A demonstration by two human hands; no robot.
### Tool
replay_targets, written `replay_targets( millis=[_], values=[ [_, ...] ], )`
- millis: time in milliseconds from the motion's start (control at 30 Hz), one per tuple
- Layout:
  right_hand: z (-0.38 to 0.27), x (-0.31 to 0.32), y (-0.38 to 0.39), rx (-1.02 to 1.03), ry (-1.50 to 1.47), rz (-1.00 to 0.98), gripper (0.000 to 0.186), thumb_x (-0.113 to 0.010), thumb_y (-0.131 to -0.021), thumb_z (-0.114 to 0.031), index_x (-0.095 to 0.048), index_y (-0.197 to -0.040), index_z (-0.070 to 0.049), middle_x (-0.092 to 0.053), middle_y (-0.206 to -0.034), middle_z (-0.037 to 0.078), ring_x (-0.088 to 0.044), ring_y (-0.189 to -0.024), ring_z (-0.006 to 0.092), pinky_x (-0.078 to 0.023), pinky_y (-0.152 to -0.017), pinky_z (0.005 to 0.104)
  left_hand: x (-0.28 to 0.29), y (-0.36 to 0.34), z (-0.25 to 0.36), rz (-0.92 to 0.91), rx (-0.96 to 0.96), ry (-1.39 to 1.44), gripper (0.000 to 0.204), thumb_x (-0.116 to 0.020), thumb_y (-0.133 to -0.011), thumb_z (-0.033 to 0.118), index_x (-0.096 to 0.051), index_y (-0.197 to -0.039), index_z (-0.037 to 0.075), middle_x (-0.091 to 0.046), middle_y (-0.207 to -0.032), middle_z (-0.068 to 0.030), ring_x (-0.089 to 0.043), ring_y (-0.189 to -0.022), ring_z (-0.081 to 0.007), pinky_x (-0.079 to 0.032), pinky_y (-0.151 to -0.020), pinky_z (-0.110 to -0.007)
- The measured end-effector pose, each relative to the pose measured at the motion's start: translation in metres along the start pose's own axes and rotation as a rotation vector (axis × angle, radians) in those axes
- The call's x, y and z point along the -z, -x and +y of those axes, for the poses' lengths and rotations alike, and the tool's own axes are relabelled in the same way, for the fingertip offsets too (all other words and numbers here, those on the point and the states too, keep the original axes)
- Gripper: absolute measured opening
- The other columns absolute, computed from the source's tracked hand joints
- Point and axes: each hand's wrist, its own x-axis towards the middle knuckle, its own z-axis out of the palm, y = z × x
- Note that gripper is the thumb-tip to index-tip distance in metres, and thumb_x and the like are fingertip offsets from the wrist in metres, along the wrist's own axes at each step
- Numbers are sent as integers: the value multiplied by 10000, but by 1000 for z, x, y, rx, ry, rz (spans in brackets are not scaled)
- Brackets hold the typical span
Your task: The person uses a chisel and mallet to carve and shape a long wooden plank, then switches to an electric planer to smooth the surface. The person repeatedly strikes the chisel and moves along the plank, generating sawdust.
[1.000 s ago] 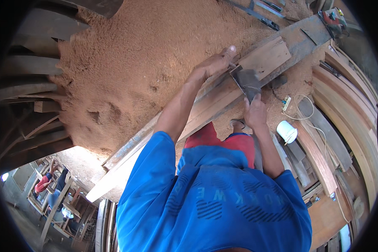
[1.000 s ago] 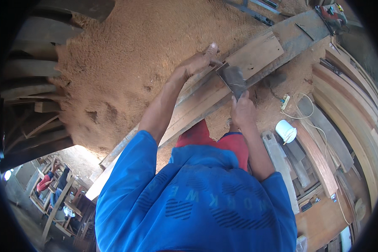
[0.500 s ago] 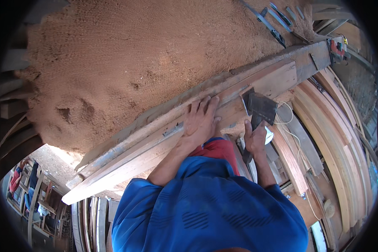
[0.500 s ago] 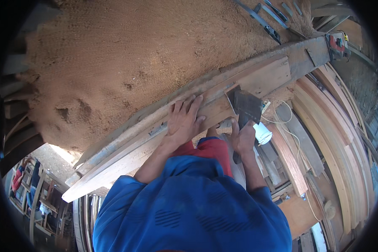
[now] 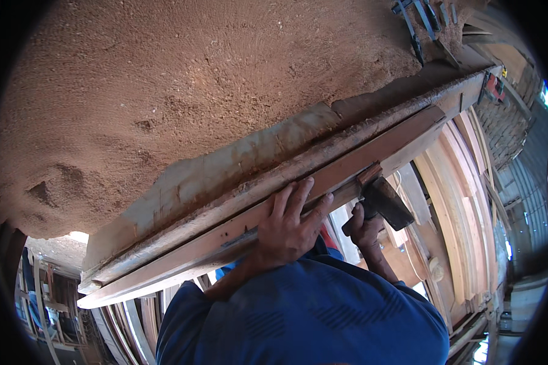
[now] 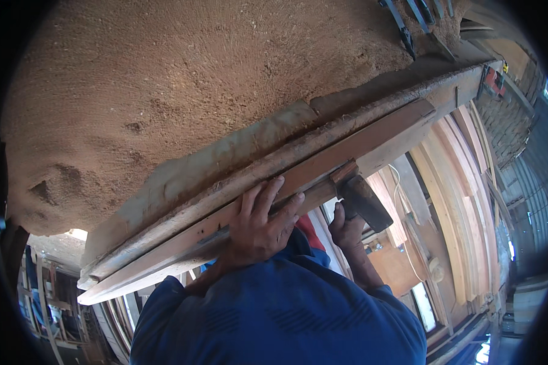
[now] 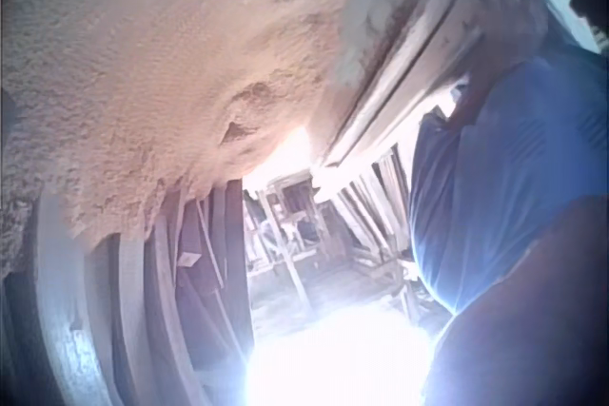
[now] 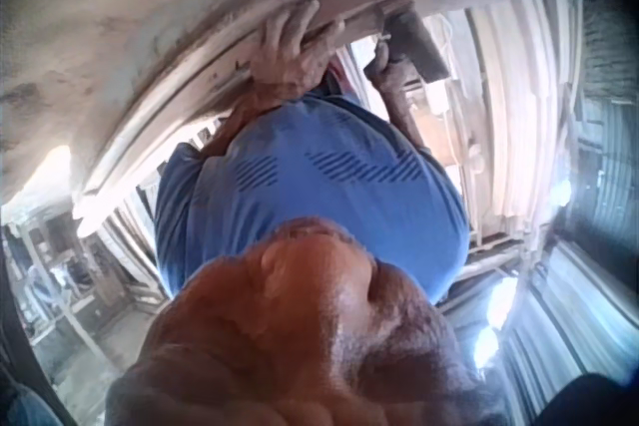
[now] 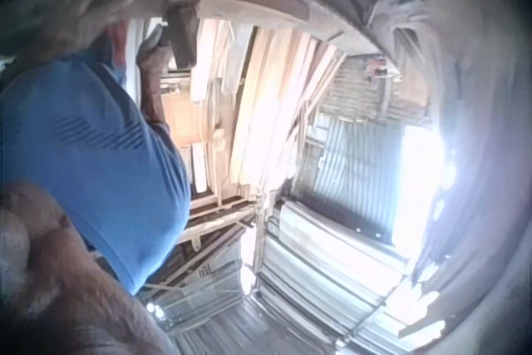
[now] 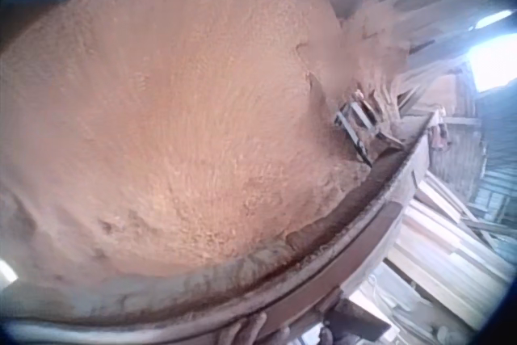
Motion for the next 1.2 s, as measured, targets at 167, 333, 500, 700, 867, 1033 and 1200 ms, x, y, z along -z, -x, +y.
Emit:
replay_targets(
  millis=[167, 333, 500, 700, 867, 1033, 1200],
  values=[
    [-21, 8, -11, 404, 336, 67, 143, -577, -1002, -110, -569, -1115, -23, -620, -824, 40, -606, -749, 144, -500, -672, 319, 2, -2, -6, 1, 39, 118, 373, -757, -866, 326, -761, -1216, 198, -631, -1378, -150, -620, -1161, -336, -544, -931, -474],
    [-40, 6, -3, 71, 58, 42, 145, -579, -1013, -106, -589, -1116, -3, -659, -851, 56, -641, -754, 133, -514, -670, 308, -2, 1, -9, 22, 59, 179, 313, -762, -876, 326, -783, -1137, 153, -655, -1346, -133, -630, -1170, -329, -554, -936, -464],
    [-68, -1, 0, -218, -168, 63, 138, -569, -1032, -100, -584, -1102, 18, -692, -792, 75, -677, -674, 125, -525, -612, 276, -4, 4, -10, 27, 78, 261, 294, -784, -862, 313, -775, -1067, 102, -671, -1316, -125, -650, -1156, -327, -566, -948, -443],
    [-70, -5, -2, -64, -127, 87, 125, -556, -1041, -106, -573, -1071, 14, -688, -761, 77, -681, -655, 126, -522, -570, 277, -4, 4, -9, 57, 84, 276, 269, -789, -853, 289, -756, -1039, 98, -691, -1274, -115, -661, -1144, -311, -561, -928, -450],
    [-28, 8, -1, -24, -24, 4, 135, -550, -1050, -126, -564, -994, -4, -637, -695, 54, -627, -612, 112, -503, -585, 275, -2, 3, -7, 122, 73, 239, 340, -765, -862, 263, -721, -1163, 112, -676, -1276, -103, -648, -1132, -318, -552, -907, -453],
    [-18, 10, -14, 412, 218, 60, 206, -599, -1026, -165, -591, -919, 11, -600, -658, 81, -593, -598, 176, -459, -571, 351, -12, 8, 4, 179, 48, 120, 392, -728, -883, 229, -695, -1259, 124, -650, -1287, -76, -620, -1115, -303, -547, -901, -448],
    [-32, 17, -15, 406, 268, 54, 343, -622, -991, -236, -646, -1151, 67, -669, -1049, 342, -644, -1003, 497, -486, -850, 550, -24, 13, 9, 180, 37, -106, 427, -687, -906, 207, -677, -1332, 187, -658, -1303, -50, -613, -1149, -293, -543, -920, -471]
  ],
)
